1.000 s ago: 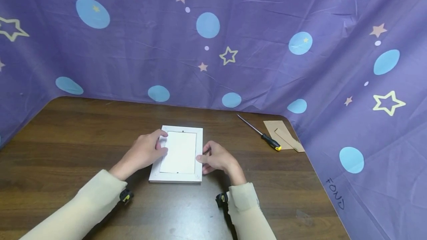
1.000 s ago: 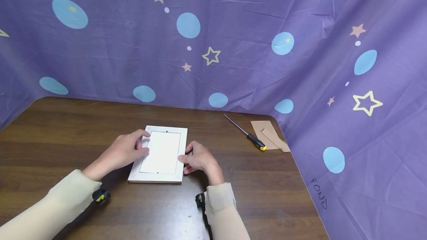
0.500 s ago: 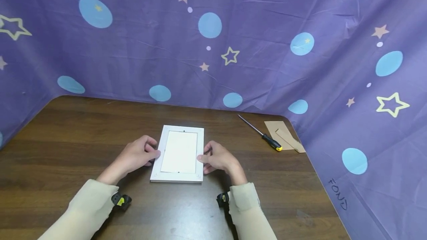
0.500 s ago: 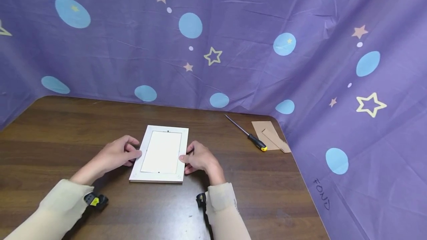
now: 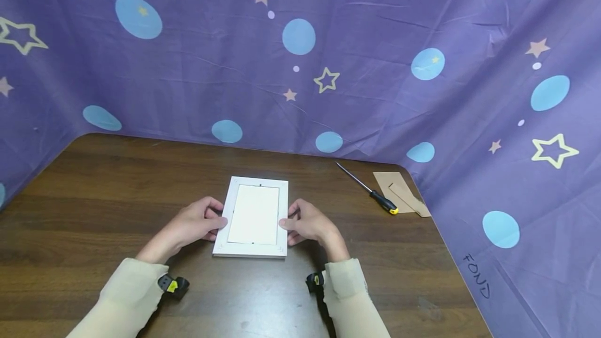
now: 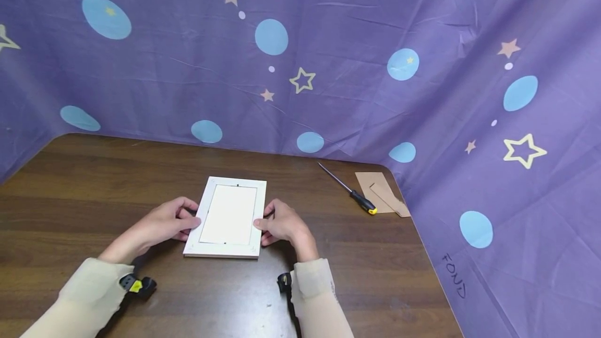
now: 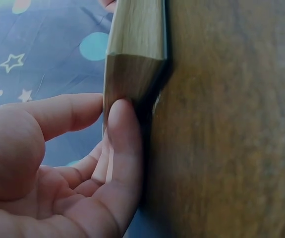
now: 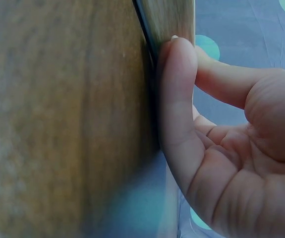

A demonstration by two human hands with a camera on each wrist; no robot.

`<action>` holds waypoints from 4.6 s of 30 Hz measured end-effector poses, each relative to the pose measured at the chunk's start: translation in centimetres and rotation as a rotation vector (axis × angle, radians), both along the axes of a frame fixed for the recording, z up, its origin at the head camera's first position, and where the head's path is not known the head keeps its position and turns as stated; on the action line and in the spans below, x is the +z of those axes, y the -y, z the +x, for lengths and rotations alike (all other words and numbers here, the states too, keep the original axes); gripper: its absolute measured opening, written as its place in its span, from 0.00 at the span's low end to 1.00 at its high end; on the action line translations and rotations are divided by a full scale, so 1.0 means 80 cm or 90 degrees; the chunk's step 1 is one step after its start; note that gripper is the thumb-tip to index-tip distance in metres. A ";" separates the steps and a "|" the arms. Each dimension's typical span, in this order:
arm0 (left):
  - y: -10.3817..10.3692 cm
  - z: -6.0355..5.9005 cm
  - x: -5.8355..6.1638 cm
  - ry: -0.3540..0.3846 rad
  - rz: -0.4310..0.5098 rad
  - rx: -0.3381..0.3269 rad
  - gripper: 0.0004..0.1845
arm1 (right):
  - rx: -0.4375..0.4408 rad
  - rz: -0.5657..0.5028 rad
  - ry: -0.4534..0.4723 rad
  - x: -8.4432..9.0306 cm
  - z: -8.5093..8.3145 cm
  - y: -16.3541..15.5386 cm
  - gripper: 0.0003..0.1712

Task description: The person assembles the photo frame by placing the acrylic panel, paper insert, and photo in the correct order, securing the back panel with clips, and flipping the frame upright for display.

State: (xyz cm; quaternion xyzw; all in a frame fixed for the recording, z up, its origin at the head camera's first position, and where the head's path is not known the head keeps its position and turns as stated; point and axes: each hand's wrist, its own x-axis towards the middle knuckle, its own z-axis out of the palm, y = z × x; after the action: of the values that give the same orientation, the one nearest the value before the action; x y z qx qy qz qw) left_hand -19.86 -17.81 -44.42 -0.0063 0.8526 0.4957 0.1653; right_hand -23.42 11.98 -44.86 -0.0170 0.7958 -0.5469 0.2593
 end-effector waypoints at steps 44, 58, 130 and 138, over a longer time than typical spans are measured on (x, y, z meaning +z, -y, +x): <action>0.006 0.001 -0.006 0.024 0.009 0.010 0.28 | -0.182 0.447 -0.351 0.062 -0.089 -0.276 0.32; 0.004 -0.001 -0.007 0.009 0.026 0.004 0.28 | -0.134 0.547 -0.174 0.027 -0.090 -0.339 0.57; 0.004 -0.001 -0.005 0.019 0.014 0.012 0.29 | -0.093 0.581 -0.232 0.118 -0.111 -0.336 0.20; 0.005 -0.003 -0.008 0.009 0.020 0.006 0.28 | -0.093 0.552 -0.304 0.156 -0.118 -0.290 0.29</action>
State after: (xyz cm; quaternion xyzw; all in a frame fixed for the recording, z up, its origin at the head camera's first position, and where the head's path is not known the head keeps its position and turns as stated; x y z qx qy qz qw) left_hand -20.14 -18.19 -45.08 -0.0109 0.8434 0.5099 0.1690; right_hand -32.87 35.19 -32.38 0.0236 0.9861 -0.1636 0.0139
